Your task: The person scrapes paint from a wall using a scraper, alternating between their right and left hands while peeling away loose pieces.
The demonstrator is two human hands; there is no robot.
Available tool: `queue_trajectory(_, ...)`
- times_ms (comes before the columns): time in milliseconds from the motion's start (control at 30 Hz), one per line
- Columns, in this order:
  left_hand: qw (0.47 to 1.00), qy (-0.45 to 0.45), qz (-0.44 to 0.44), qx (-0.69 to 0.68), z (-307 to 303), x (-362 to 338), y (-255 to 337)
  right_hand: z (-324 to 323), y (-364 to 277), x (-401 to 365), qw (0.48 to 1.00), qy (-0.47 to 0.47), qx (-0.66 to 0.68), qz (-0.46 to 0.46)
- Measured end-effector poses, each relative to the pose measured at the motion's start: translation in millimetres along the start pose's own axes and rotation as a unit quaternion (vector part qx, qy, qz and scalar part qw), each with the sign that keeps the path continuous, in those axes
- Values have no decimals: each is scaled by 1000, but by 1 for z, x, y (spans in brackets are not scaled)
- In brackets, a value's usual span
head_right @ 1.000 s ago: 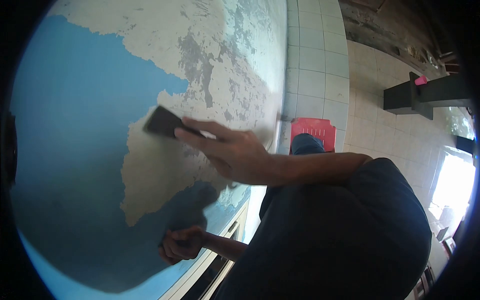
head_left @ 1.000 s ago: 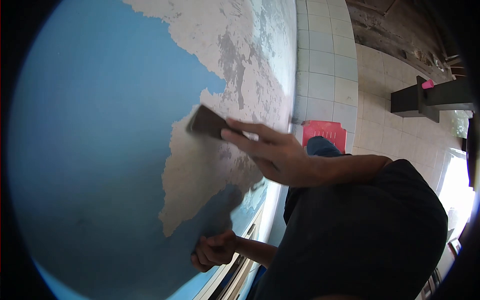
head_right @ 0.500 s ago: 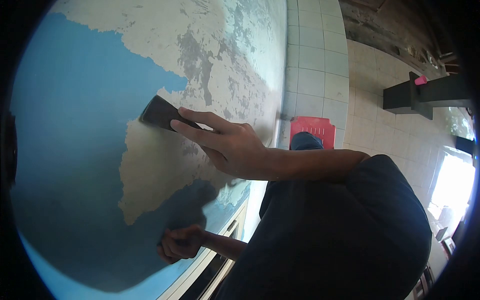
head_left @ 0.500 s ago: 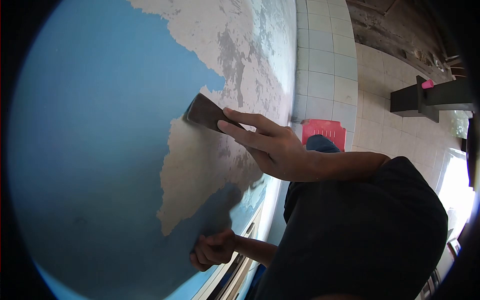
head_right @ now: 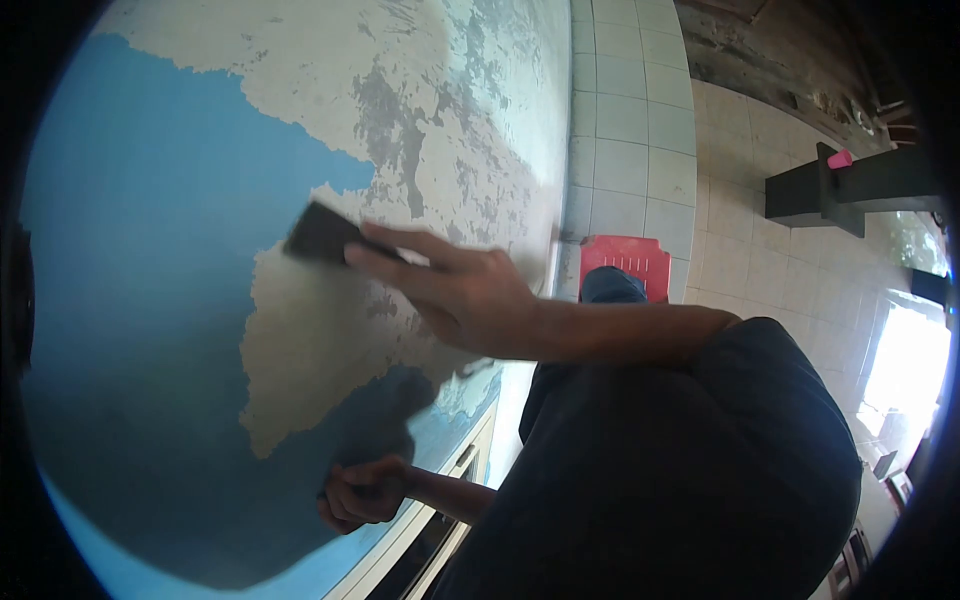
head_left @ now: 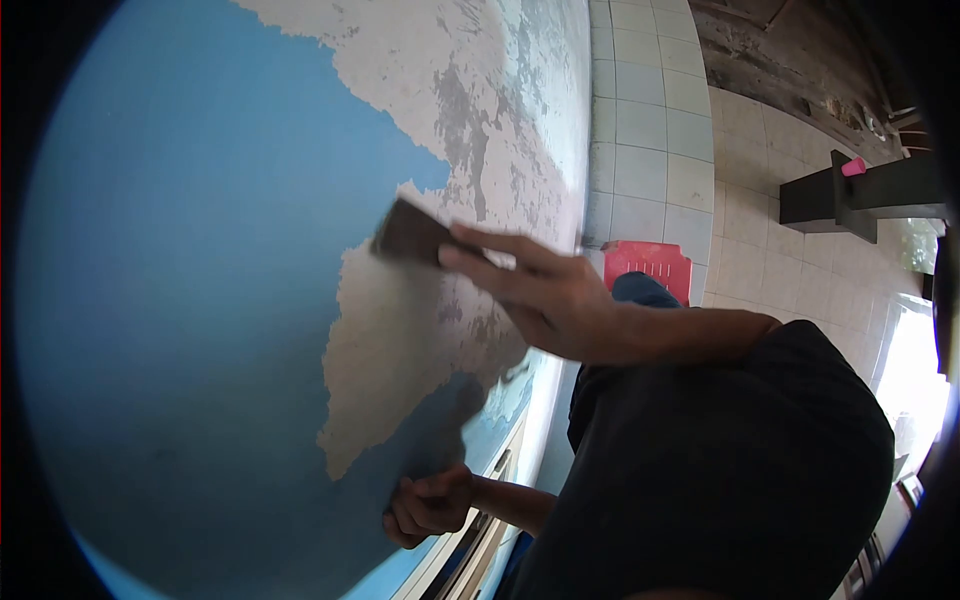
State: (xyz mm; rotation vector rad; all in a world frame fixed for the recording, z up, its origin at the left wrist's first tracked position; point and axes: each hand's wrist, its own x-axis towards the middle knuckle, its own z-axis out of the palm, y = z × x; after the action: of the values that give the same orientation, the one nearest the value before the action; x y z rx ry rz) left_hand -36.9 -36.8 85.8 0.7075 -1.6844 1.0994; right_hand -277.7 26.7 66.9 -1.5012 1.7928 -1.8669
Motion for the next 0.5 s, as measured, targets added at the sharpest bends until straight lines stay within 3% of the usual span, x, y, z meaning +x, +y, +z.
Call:
queue_trajectory(233, 1000, -4, 1, 3, 3, 3, 1, 2, 1, -4, 999, 6, -4, -43)
queue_trajectory(500, 1000, -3, -2, 9, 2, 4, 2, -1, -6, -5, 999, -21, 40, -15)
